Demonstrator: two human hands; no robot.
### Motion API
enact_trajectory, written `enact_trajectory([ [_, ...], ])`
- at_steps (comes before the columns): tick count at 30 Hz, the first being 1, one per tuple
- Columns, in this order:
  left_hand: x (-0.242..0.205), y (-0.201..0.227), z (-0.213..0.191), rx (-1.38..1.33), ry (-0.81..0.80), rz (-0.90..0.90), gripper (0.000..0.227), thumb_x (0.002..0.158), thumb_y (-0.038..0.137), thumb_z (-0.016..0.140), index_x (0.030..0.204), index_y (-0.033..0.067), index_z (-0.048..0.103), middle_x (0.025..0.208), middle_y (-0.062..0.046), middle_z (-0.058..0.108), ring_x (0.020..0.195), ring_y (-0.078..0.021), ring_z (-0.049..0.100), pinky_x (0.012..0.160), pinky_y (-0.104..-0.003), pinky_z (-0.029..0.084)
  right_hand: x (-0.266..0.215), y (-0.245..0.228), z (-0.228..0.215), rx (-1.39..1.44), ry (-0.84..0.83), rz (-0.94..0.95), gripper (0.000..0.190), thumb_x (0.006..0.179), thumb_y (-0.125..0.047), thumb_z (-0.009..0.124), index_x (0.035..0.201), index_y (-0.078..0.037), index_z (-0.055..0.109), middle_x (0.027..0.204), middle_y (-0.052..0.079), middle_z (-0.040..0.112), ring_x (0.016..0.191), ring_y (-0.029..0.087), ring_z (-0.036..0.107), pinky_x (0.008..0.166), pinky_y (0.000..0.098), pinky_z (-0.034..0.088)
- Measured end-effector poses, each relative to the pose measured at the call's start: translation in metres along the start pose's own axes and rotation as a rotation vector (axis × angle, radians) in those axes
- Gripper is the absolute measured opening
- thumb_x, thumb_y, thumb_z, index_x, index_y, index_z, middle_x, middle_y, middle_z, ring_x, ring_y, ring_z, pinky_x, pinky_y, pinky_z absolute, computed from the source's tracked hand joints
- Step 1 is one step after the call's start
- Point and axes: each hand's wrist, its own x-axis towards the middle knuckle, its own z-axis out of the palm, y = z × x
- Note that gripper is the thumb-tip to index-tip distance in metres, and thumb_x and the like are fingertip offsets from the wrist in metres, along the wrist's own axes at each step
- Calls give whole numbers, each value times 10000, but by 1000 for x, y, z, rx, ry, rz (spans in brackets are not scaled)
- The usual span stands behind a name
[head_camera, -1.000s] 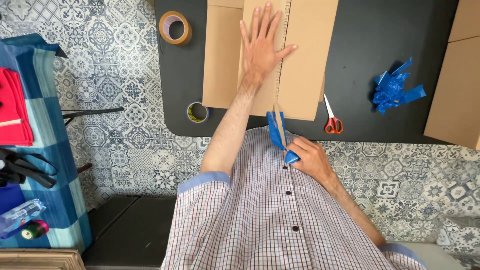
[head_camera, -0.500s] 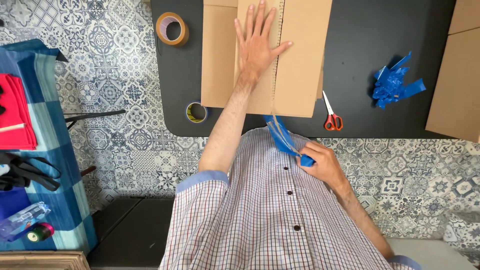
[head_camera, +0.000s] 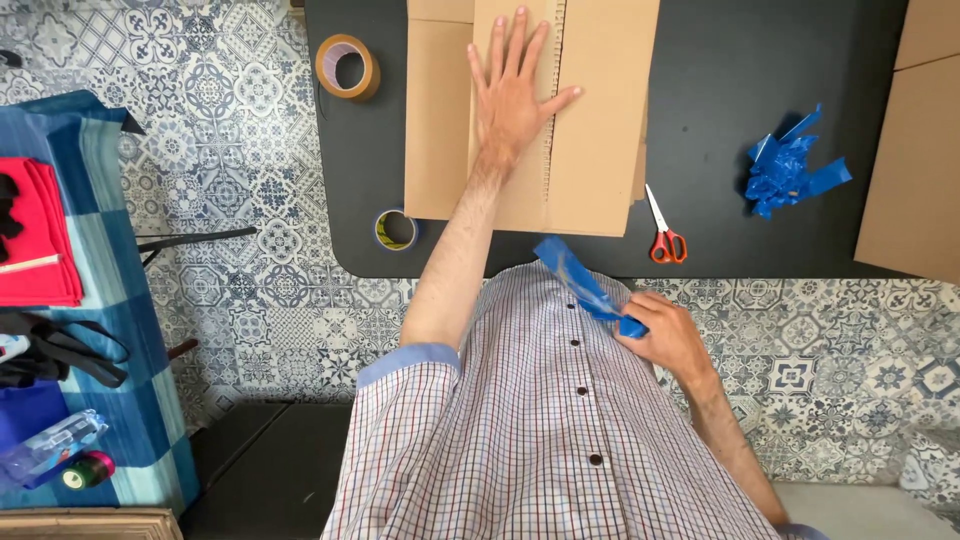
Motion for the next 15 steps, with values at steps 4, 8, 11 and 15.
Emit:
enact_trajectory([
  [4,0,-2,9,-28,12,5,1003,945,933,641,1639,314,266,1693,37,96,1579,-220,50,1272,-620,65,-31,30,-9,335,53,208,57,854,-93,687,884,-53,715,845,40,657,730,137,599,614,248,517],
  [8,-2,-1,9,-40,24,11,987,958,904,646,1642,306,261,1699,31,97,1586,-231,56,1271,-625,59,-30,35,-57,748,262,586,406,1049,-395,386,1226,-82,574,1297,140,566,1233,278,524,1101,496,386],
  [11,-1,-4,13,-61,49,22,969,953,888,630,1639,305,269,1700,34,106,1589,-234,64,1269,-630,63,-21,64,-69,847,360,724,381,1132,-324,306,1275,-55,534,1348,181,548,1321,320,518,1160,536,393],
  [15,-2,-6,11,-117,56,29,946,949,850,594,1634,286,268,1704,23,119,1591,-250,69,1262,-642,69,-1,129,-54,961,659,778,231,1096,-141,581,1270,-12,661,1186,152,677,1063,207,682,1005,361,624],
])
